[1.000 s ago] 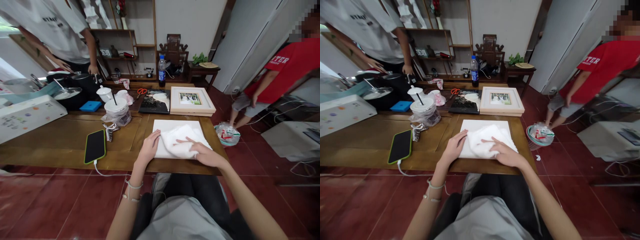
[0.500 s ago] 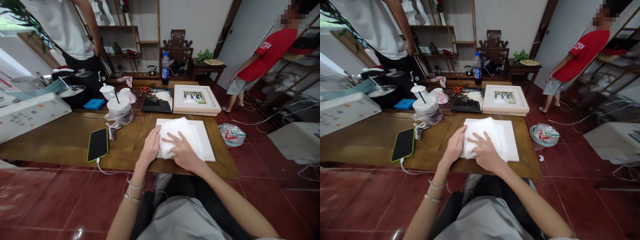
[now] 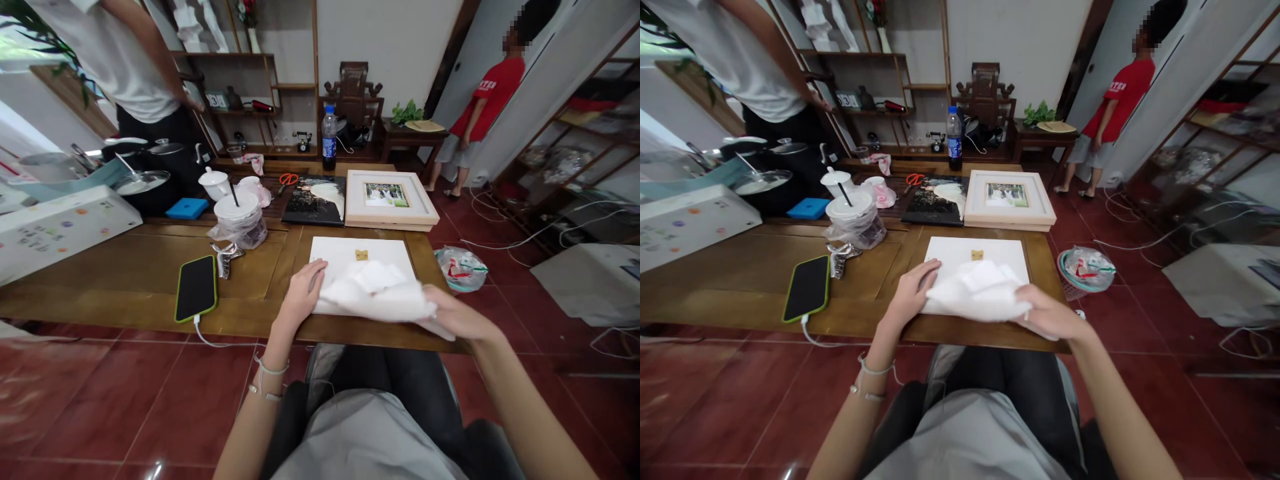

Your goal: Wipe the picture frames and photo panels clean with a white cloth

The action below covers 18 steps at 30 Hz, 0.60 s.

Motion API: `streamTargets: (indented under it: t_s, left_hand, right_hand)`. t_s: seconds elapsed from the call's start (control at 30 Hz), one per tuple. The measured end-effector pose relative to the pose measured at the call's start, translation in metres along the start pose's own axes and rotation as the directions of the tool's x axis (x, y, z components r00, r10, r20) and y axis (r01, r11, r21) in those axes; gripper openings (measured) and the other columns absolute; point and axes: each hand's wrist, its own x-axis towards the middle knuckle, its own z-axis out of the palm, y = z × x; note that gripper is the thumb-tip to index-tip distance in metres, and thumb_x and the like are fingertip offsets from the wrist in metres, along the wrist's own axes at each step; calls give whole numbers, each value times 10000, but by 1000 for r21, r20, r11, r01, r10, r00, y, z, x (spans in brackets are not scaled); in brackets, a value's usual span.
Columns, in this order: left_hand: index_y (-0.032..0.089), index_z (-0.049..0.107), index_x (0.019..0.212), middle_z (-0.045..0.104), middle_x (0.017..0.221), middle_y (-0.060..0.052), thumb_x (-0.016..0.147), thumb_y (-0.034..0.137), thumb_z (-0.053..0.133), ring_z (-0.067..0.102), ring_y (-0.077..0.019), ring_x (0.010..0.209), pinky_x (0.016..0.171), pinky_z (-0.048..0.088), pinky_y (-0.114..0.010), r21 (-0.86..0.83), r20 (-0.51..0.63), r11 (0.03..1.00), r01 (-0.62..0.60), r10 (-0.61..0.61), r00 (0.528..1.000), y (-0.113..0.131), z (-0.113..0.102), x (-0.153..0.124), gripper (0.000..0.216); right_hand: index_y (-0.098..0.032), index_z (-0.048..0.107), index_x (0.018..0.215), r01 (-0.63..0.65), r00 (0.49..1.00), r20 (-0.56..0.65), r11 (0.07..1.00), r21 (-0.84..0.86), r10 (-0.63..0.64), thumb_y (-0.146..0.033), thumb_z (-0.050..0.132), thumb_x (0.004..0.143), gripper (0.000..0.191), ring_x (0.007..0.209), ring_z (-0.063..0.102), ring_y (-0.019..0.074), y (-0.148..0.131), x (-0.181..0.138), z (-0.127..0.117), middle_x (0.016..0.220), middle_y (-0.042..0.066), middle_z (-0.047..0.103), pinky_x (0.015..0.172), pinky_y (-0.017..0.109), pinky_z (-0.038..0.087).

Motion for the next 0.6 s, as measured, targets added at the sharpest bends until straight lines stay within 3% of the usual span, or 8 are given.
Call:
streamTargets:
  t_s: [0.07, 0.13, 0.2, 0.23, 0.3, 0.37, 0.43, 0.6]
  left_hand:
    - [177, 622, 1118, 644, 1195, -112, 917, 238, 433, 579, -234, 1154, 1020, 443, -428, 3, -2, 1000, -2, 2, 1000, -2, 1, 0, 283]
    - [178, 622, 1117, 644, 1193, -112, 914, 226, 436, 582, -232, 1150, 1020, 443, -425, 2, -7, 1000, -1, 1, 1000, -2, 1, 0, 280]
    - [181, 623, 1112, 647, 1185, -109, 911, 217, 439, 586, -228, 1143, 1014, 448, -419, -4, -5, 1000, -2, 2, 1000, -2, 1, 0, 275]
    - [179, 623, 1111, 647, 1182, -109, 910, 211, 441, 586, -227, 1142, 1013, 449, -415, -6, -4, 1000, -4, 4, 1000, -2, 1, 0, 273]
    - [176, 621, 1112, 647, 1180, -111, 906, 199, 443, 582, -226, 1147, 1013, 446, -405, -9, 2, 1000, -10, 10, 1000, -2, 1, 1, 273]
    - [176, 621, 1104, 655, 1157, -108, 900, 188, 448, 588, -229, 1133, 997, 454, -395, -5, 9, 1000, -21, 21, 1000, -2, 0, 1, 267]
    - [181, 627, 1076, 671, 1111, -100, 892, 183, 457, 611, -231, 1080, 955, 479, -381, 4, 14, 1000, -29, 29, 999, -2, 0, 2, 251]
    - [176, 659, 1000, 689, 1068, -91, 878, 166, 474, 631, -225, 1034, 938, 490, -367, 10, 9, 999, -39, 39, 999, -3, 0, 3, 222]
  right_hand:
    - [-228, 666, 979, -84, 947, -301, 991, 107, 113, -343, 610, 780, 236, 966, 655, 287, 5, 2, -9, 1052, 36, 705, 855, 451, 533]
    - [-216, 644, 1012, -75, 782, -613, 993, 87, 112, -386, 660, 750, 312, 933, 661, 295, 3, 11, -14, 1049, 56, 700, 801, 442, 552]
    - [-201, 654, 951, -58, 625, -780, 993, -98, -41, -347, 697, 712, 283, 984, 637, 321, -3, 27, -13, 1021, 76, 701, 843, 446, 529]
    - [-199, 662, 911, -49, 616, -773, 973, -226, -148, -303, 688, 713, 225, 1032, 615, 332, -6, 37, -11, 1014, 82, 701, 888, 451, 505]
    - [-211, 675, 862, 48, 733, -583, 881, -470, -351, -193, 600, 744, 141, 1176, 527, 329, -13, 62, -3, 1098, 75, 678, 995, 464, 425]
    - [-229, 678, 879, 247, 854, -225, 747, -617, -468, -76, 504, 731, 275, 1321, 374, 278, -17, 88, 11, 1293, 34, 578, 1087, 467, 312]
    - [-212, 670, 922, 393, 875, 58, 634, -666, -481, 2, 460, 686, 381, 1379, 267, 235, -17, 112, 28, 1421, 27, 453, 1124, 455, 233]
    - [-141, 626, 1087, 204, 968, 74, 572, -795, -241, 10, 435, 699, 458, 1195, 494, 256, -8, 139, 51, 1241, 143, 591, 999, 376, 368]
